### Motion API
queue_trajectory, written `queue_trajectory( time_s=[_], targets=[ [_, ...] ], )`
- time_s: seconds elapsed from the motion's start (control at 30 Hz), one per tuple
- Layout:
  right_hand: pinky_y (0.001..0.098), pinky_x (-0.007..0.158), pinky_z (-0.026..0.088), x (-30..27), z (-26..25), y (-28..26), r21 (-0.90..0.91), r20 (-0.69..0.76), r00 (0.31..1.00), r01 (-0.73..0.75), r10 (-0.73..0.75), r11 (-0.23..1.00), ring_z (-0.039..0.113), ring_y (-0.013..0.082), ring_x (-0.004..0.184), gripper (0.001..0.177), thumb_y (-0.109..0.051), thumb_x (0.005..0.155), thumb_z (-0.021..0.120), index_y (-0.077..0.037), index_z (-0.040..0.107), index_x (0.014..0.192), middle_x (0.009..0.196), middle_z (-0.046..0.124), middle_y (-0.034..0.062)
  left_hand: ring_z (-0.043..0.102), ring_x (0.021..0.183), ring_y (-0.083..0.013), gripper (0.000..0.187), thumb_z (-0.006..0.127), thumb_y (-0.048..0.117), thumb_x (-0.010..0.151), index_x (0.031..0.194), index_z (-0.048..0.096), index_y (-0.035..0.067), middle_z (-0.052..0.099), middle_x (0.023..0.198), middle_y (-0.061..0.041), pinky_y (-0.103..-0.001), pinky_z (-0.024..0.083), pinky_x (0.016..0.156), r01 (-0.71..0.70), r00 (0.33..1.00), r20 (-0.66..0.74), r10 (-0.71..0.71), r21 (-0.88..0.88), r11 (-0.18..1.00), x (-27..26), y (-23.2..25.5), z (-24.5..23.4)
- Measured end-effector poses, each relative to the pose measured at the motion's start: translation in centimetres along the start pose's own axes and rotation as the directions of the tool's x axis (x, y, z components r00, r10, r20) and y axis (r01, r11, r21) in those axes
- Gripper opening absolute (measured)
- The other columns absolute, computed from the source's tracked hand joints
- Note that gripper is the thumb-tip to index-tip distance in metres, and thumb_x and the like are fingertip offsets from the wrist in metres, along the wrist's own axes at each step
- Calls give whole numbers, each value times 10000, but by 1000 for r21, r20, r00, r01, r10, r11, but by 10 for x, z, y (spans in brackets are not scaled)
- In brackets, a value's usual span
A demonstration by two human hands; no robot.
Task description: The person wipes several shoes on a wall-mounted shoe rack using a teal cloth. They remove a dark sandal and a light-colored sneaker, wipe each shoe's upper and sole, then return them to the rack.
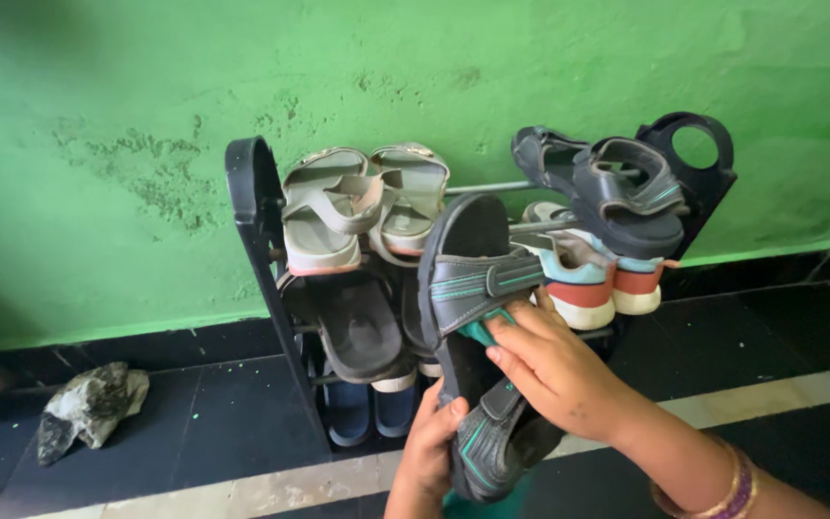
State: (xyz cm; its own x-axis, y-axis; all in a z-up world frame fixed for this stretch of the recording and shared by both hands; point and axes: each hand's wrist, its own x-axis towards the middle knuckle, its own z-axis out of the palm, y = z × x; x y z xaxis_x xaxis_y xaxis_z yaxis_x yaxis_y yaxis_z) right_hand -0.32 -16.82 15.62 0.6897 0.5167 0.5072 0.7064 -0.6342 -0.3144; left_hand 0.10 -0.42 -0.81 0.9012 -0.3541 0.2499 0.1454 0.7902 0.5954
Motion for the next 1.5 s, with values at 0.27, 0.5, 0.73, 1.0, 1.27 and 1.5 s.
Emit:
queue_trajectory(
  time_s=[0.27,0.5,0.73,1.0,1.27,1.5],
  targets=[
    [605,1162,208,-1,1,-28,-150,-32,962,264,-272,953,493,450,1328,381,-52,783,618,-25,693,1155,1398,565,211,644,1157,-228,733,688,432,894,1424,499,-37,655,1298,-130,-379,495,1007,-113,993,-24,112,-32,993,-5,3,1],
    [508,1038,395,-14,-1,-26,-20,55,963,264,-263,964,588,357,1182,296,-51,751,651,-79,733,1034,1281,632,116,637,1175,-228,734,691,428,902,1420,509,-60,660,1301,-134,-367,479,1037,-165,986,-7,165,25,986,-7,19,9],
    [446,875,448,-18,-19,-8,-237,9,996,91,-91,967,601,339,1040,317,-28,733,664,-86,744,1034,1182,645,103,674,1083,-229,713,733,371,879,1386,522,-85,678,1248,-161,-353,528,959,-83,995,43,85,-52,995,-1,20,29],
    [421,911,463,-3,-8,-14,-31,-38,984,171,-172,985,607,334,1072,322,-9,781,656,-74,741,1085,1217,639,116,670,1058,-224,659,706,334,892,1374,533,-81,678,1225,-150,-358,526,927,19,1000,-8,-19,-72,997,1,10,13],
    [409,920,464,-13,-3,3,103,40,982,180,-185,978,622,309,1076,293,4,772,650,-85,757,1030,1212,659,89,625,1043,-187,570,708,212,864,1348,610,-72,697,1159,-112,-319,467,931,-42,990,-118,71,226,973,0,11,0],
    [440,865,459,-26,-10,11,-233,76,995,-52,71,971,612,327,1017,299,-17,737,673,-116,771,1002,1155,674,77,660,1052,-187,544,697,203,858,1328,598,-52,711,1167,-104,-321,503,937,32,994,-112,-13,173,984,5,14,19]
  ],
)
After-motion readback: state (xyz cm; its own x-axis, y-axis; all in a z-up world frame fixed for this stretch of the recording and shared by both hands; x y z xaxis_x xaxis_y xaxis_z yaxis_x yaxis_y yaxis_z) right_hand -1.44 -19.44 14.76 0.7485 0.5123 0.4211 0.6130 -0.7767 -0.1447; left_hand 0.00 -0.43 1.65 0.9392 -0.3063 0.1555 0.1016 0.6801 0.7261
